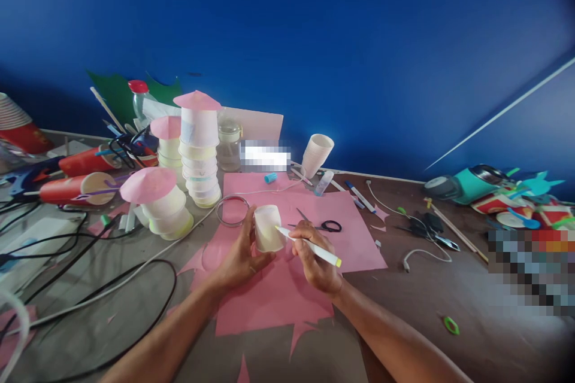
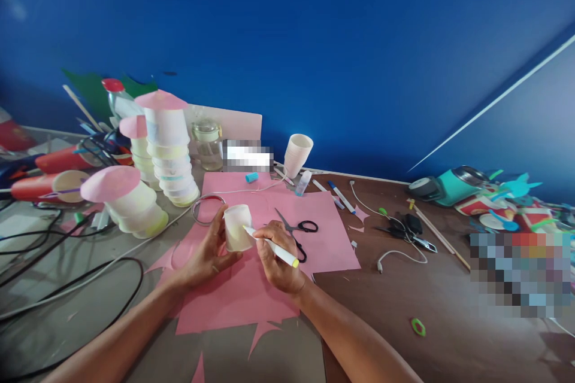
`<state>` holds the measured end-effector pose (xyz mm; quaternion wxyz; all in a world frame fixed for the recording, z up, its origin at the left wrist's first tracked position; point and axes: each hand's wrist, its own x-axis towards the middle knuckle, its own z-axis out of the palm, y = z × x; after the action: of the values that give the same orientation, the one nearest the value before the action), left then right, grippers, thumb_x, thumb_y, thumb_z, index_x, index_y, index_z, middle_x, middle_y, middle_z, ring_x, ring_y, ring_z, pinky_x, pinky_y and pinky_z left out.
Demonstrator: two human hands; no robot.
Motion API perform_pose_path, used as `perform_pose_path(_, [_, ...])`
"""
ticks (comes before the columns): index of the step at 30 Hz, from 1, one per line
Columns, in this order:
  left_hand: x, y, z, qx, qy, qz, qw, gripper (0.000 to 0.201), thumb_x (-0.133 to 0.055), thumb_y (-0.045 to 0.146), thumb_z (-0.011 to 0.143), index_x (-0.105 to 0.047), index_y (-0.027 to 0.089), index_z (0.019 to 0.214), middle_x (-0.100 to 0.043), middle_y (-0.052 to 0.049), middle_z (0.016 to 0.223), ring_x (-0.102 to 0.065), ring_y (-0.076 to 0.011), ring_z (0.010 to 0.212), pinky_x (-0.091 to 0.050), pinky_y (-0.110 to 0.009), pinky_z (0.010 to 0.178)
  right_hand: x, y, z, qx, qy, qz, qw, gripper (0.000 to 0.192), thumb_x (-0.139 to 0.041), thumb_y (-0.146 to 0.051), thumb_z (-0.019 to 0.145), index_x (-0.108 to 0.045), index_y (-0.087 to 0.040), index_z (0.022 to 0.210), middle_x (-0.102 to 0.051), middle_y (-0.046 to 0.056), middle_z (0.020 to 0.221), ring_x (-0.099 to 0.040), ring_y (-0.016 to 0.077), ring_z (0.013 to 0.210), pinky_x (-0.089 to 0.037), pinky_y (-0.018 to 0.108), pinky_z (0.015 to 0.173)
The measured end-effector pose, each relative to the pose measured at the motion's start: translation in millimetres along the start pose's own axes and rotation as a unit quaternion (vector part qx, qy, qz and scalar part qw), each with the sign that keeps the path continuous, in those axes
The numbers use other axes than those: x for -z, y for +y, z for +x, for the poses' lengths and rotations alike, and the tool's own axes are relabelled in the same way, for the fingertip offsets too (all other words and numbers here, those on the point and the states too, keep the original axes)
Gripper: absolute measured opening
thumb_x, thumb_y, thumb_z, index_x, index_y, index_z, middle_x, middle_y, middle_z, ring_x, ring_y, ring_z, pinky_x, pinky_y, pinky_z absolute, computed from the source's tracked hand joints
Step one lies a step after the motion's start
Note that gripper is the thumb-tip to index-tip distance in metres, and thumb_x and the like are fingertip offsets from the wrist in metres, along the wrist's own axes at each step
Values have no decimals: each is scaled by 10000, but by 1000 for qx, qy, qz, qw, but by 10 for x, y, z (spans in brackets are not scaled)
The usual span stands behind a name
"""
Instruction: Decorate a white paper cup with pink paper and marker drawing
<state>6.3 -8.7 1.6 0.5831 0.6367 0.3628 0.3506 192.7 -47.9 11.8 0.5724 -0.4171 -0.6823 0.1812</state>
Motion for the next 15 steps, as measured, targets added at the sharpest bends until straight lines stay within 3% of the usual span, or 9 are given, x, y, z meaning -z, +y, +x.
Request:
perform_pose_path(5, [4, -28, -1, -4, 0, 8, 1000, 1043, -697, 359, 807, 25, 303, 1558, -343, -152, 1551, -458, -305, 1354, -390, -494, 1127, 9, -50, 14, 13, -22, -10, 1000, 143, -460, -235, 961, -603, -236, 966, -579, -10, 679, -557, 184, 690, -474, 394, 752])
perform_pose_path(15, [2, -60, -7, -7, -5, 14, 1000, 1028, -693, 333, 814, 15, 292, 1557, -358, -146, 1546, -416, -304, 1394, -358, -487, 1152, 3, -68, 15, 22, -20, -14, 999, 151, -463, -228, 959, -609, -257, 984, -610, 13, 683, -569, 212, 702, -485, 433, 756])
